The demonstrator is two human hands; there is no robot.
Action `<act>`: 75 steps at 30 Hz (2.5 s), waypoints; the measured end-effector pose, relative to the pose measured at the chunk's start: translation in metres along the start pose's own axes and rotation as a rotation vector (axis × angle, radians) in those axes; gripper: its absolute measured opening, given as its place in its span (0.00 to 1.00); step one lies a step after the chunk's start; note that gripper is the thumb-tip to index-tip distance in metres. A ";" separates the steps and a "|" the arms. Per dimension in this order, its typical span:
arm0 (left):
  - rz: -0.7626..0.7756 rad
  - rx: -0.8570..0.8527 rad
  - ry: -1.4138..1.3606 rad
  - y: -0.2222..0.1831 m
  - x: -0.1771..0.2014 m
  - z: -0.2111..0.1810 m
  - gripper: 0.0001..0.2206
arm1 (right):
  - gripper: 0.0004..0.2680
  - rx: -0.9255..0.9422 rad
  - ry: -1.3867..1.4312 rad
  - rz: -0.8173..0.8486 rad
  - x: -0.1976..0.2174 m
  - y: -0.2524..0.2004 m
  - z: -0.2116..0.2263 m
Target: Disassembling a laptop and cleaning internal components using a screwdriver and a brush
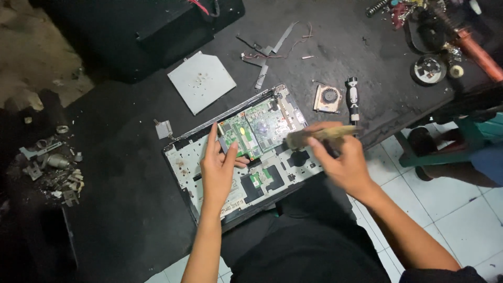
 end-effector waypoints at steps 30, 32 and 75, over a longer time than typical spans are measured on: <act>-0.029 0.053 0.087 -0.001 -0.005 -0.004 0.32 | 0.06 0.383 -0.345 0.208 -0.059 0.004 0.002; -0.037 0.076 0.120 0.001 -0.004 0.007 0.33 | 0.07 0.404 -0.251 0.301 -0.062 -0.002 0.039; -0.094 0.174 0.204 0.001 0.003 0.015 0.30 | 0.04 0.353 -0.159 0.447 -0.099 0.036 0.042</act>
Point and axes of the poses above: each hand's wrist, its own y-axis towards the middle knuckle, its own x-axis out of the back of the hand, z = x × y, the point moved 8 cm from there along y, towards the middle knuckle, and after that the axes turned 10 degrees about y, right-handed, at the moved point
